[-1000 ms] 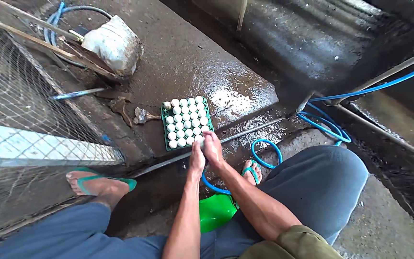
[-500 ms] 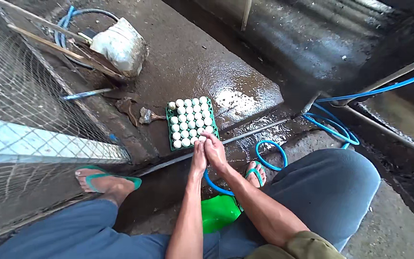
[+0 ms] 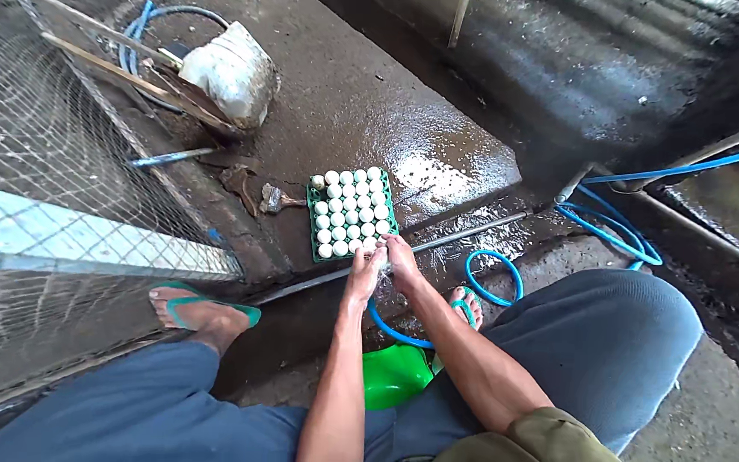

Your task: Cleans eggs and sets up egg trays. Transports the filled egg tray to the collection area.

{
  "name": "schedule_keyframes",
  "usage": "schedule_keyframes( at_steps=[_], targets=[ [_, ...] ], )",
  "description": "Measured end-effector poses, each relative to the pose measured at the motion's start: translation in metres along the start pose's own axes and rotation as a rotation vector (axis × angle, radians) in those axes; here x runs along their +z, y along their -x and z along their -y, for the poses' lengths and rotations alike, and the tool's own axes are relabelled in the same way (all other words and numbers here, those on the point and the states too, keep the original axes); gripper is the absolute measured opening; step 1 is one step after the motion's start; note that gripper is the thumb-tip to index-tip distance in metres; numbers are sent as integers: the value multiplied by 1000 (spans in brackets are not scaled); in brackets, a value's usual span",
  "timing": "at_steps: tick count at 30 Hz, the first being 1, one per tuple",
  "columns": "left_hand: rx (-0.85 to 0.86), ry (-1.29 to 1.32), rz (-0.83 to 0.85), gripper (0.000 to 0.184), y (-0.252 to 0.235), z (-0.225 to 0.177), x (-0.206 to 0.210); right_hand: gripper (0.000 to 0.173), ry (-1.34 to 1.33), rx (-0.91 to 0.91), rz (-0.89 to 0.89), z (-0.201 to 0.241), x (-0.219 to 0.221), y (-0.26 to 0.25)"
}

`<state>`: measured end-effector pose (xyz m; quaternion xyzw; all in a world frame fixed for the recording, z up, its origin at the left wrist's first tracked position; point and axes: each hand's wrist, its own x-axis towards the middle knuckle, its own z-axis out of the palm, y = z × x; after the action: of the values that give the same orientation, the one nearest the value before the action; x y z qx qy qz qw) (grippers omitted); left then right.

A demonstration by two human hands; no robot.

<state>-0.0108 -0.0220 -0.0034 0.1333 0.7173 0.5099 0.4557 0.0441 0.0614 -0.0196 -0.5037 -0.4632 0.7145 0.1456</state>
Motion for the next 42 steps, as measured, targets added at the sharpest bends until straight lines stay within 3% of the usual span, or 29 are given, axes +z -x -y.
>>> schedule_keyframes(
  at_steps=[4,8,13,16,18,21,24,29,34,36,38,42],
  targets=[
    [137,83,-91,43,-4,5,3,41,381,-342,36,5,8,15],
    [121,5,-172,45,-2,8,12,38,139,-66,-31,-5,6,-1],
    [98,47,-218,44,2,5,3,38,204,-227,17,-2,17,20],
    [28,101,-153,35,1,5,-1,48,32,55,112,2,11,-1],
    [-17,240,-89,28,-2,8,-5,45,-91,131,141,2,8,-3],
    [10,309,-118,26,-8,10,-7,39,44,-81,110,5,11,7],
    [121,257,-104,46,-3,13,-5,38,326,-300,71,5,22,20],
    [66,89,-243,44,1,7,9,37,173,-29,13,-3,19,3],
    [-14,116,-238,51,5,-3,1,33,234,-231,26,1,27,19],
    [-87,100,-230,46,0,-2,-2,39,150,-97,74,0,23,-1],
    [-134,266,-186,42,-5,1,-1,41,107,93,102,-6,14,-17],
    [-165,484,-40,51,-17,5,-15,35,194,340,282,-29,-12,-35]
  ],
)
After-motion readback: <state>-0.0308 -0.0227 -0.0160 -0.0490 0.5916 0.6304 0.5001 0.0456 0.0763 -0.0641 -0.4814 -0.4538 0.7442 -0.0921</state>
